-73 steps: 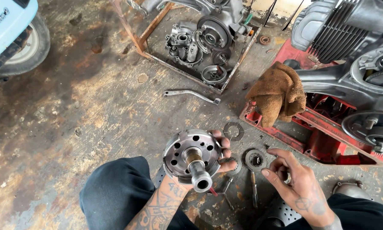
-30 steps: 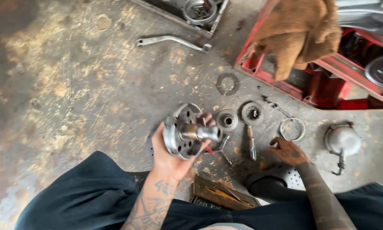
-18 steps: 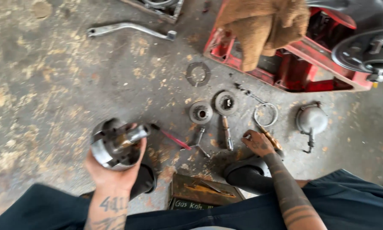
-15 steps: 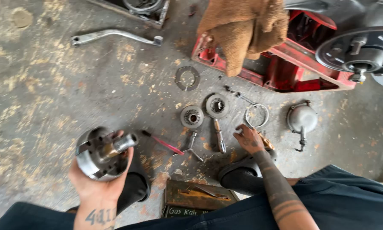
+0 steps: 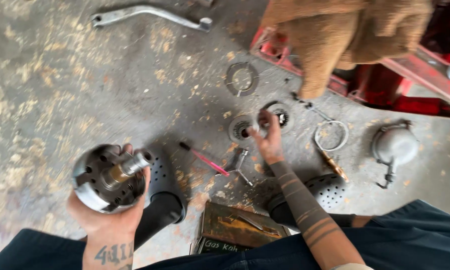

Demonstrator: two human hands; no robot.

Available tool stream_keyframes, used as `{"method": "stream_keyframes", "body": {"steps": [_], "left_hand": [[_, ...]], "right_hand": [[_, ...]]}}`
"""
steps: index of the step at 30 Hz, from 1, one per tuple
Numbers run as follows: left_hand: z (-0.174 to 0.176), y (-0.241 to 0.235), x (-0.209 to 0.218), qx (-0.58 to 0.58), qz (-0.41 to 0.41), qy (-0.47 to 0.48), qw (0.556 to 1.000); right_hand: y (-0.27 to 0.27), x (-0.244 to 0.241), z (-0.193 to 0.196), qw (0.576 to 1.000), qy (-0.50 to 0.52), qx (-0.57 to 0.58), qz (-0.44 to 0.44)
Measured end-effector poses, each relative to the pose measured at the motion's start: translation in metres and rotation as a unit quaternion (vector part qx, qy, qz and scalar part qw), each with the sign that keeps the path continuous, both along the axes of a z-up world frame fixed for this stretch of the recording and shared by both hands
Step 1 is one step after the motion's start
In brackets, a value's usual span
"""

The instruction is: Assembling a motorcycle clutch assembly by fitting gears and plates onto a hub

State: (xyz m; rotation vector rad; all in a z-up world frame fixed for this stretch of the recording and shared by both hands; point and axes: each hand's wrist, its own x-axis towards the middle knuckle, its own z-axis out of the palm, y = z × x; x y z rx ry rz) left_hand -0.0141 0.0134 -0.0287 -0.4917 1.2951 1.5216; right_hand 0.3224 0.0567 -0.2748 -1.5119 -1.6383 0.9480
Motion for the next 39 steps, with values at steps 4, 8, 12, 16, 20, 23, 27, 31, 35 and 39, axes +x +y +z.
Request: {"method": "stream_keyframes", "body": {"steps": [4,8,12,16,20,23,27,31,35,39], "left_hand": [[0.008,-0.007,-0.023,0.077,0.054,0.028,0.995],[0.006,-0.022,-0.042,0.188,0.068,0.016,0.980],[-0.006,-0.038,-0.042,0.294,0.036,-0.028,0.955],[0.001,-0.032,-0.024,0.422,-0.052,-0.145,0.894],[0.016,-0.029,-0.006,0.447,-0.089,-0.192,0.869],[0.025,-0.021,0.003,0.406,-0.087,-0.128,0.901],[0.048,0.000,0.012,0.389,-0.060,-0.190,0.899],[0.074,0.021,0.029,0.291,-0.089,-0.196,0.932],[0.118,0.033,0.056,0.338,-0.122,-0.176,0.916],[0.144,0.040,0.083,0.399,-0.153,-0.132,0.894]], "right_hand": [[0.013,0.018,-0.039,0.960,0.247,-0.079,-0.106],[0.022,0.015,-0.010,0.996,0.037,-0.076,0.028],[0.005,-0.007,-0.014,0.944,-0.240,0.030,0.225],[-0.007,-0.024,-0.008,0.924,-0.342,0.060,0.158],[-0.015,-0.030,0.005,0.903,-0.403,0.059,0.137],[-0.014,-0.027,-0.003,0.902,-0.401,0.056,0.148],[-0.008,-0.029,0.014,0.926,-0.355,0.071,0.106],[0.000,-0.026,0.071,0.981,-0.167,-0.059,0.082],[0.003,-0.034,0.165,0.986,0.111,-0.123,-0.002],[0.008,-0.017,0.287,0.972,0.226,-0.063,-0.002]]}}
